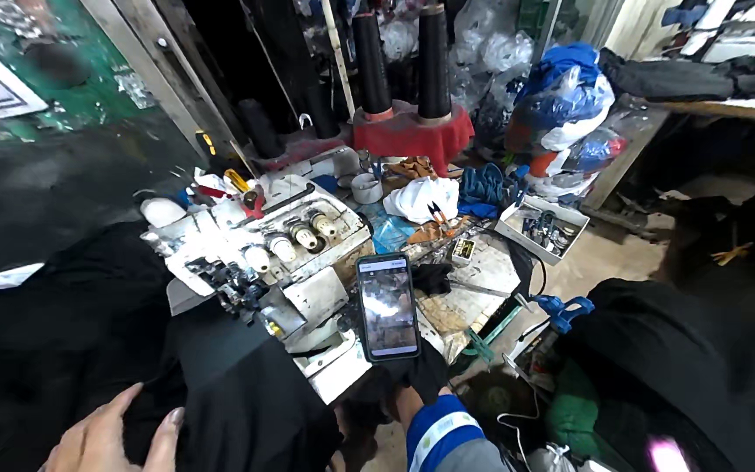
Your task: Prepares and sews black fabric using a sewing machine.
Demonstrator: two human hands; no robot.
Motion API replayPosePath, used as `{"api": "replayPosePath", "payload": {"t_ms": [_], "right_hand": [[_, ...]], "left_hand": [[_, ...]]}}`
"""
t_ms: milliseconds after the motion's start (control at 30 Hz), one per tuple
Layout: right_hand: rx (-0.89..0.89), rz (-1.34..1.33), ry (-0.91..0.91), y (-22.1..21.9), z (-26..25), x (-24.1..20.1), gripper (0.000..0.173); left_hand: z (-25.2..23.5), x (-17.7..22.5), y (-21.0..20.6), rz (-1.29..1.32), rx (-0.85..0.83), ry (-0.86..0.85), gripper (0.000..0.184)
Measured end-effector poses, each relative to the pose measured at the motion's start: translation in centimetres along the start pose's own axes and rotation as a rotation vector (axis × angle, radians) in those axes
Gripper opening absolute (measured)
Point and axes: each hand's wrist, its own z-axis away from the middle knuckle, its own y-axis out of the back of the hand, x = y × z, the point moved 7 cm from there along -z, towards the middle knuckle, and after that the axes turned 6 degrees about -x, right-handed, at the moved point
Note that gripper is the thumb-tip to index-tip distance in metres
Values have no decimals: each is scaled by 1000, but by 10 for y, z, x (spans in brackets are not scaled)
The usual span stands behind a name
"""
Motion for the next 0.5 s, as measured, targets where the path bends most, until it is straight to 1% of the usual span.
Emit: {"api": "replayPosePath", "payload": {"t_ms": [33,67,100,133,167,233,267,300,367,433,500], "right_hand": [[-15,86,61,12,-12,3,99],[-17,198,137,32,-24,12,76],[-6,321,177,50,-42,31,58],[18,469,163,65,-65,50,59],[59,629,114,75,-87,66,64],[73,898,-28,82,-122,85,71],[53,978,-93,81,-135,89,71],[22,1041,-146,78,-145,93,72],[-38,1132,-195,71,-157,101,76],[-73,1166,-189,68,-162,113,82],[-94,1163,-165,65,-167,124,82]], "left_hand": [[-1,2,1,-1,-6,7,64],[-2,2,1,-3,-8,10,64],[-2,0,-1,-9,-1,10,64],[-2,-2,-3,-11,4,9,64],[-1,-3,-4,-11,3,13,64],[-2,-5,-6,-21,-1,33,64],[-2,-7,-6,-24,6,41,65],[-2,-8,-7,-22,14,45,65],[0,-8,-7,-4,37,43,65],[0,-8,-8,17,40,51,66],[1,-8,-8,34,44,60,67]]}}
